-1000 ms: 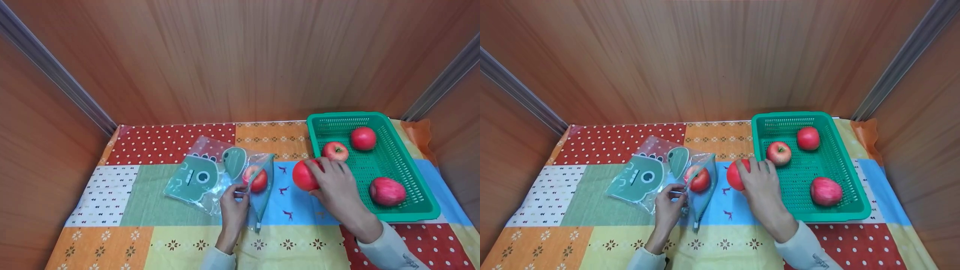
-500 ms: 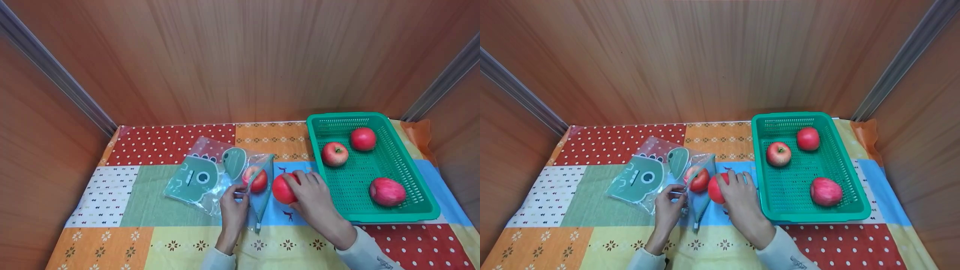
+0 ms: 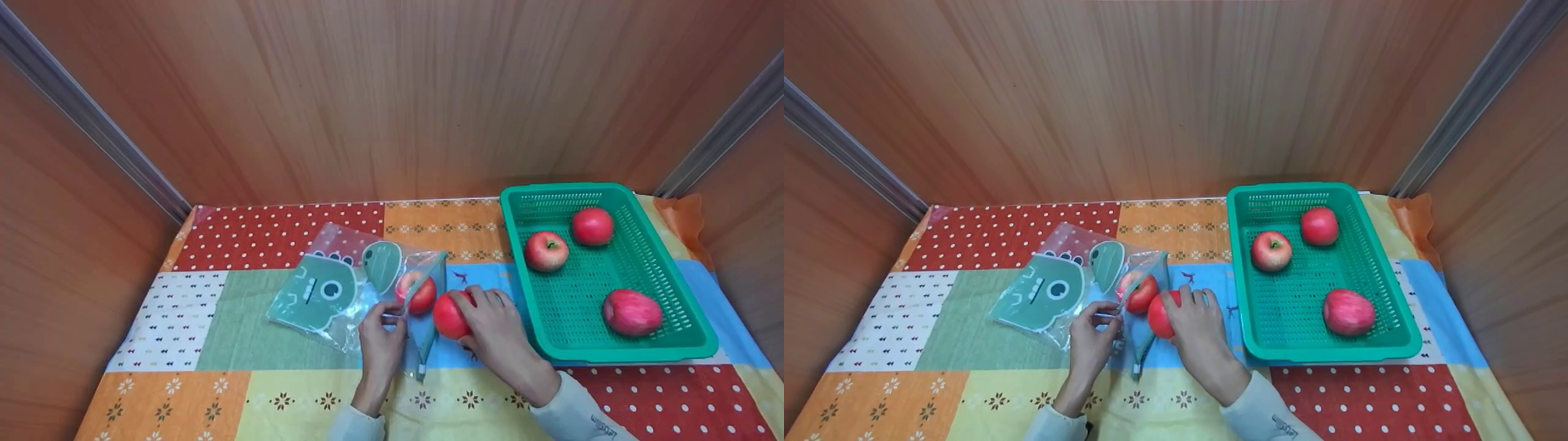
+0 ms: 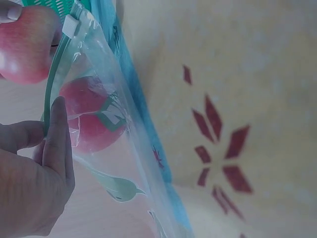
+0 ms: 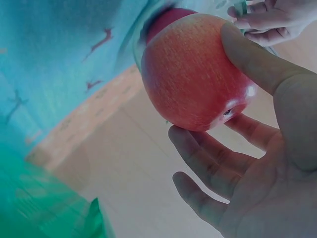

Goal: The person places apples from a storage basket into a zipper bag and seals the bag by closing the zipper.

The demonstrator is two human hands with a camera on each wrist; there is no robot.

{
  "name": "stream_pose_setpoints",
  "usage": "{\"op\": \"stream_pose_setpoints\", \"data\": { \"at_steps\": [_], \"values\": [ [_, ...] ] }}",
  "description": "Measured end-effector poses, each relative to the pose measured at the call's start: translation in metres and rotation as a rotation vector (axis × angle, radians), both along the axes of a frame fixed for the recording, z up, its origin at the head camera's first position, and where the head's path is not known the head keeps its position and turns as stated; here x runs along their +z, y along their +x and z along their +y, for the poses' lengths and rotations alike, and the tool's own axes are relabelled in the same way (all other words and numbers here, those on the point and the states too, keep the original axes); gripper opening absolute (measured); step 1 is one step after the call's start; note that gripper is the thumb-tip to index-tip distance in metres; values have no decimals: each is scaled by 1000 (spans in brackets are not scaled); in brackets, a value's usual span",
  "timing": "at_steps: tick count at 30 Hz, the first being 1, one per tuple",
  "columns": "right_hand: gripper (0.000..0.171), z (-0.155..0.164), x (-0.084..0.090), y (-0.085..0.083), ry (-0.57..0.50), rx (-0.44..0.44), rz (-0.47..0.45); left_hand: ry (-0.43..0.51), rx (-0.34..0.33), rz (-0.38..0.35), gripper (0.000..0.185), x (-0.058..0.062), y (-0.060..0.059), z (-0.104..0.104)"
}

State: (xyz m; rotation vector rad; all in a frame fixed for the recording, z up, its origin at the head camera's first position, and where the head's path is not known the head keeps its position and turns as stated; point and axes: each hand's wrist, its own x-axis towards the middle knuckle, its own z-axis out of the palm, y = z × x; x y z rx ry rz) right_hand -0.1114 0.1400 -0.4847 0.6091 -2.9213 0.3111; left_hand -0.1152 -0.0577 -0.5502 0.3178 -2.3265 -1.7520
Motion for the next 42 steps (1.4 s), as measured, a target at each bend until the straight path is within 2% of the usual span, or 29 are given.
{"op": "stream_pose_setpoints", "data": {
  "at_steps": [10, 17, 28, 42],
  "values": [
    [82, -6, -9, -4, -34, -29, -69, -8, -10, 6, 21, 0, 2, 1],
    [81, -10, -15, -5, -38, -12, -10, -15, -4, -15, 20, 1, 2, 1],
    [80, -12, -21, -10, -55, -33, -68, -13, -8, -3, 20, -1, 2, 1],
    [82, -24, -26, -19, -97, -51, -67, -5, -14, -2, 21, 0, 3, 1]
  ]
}}
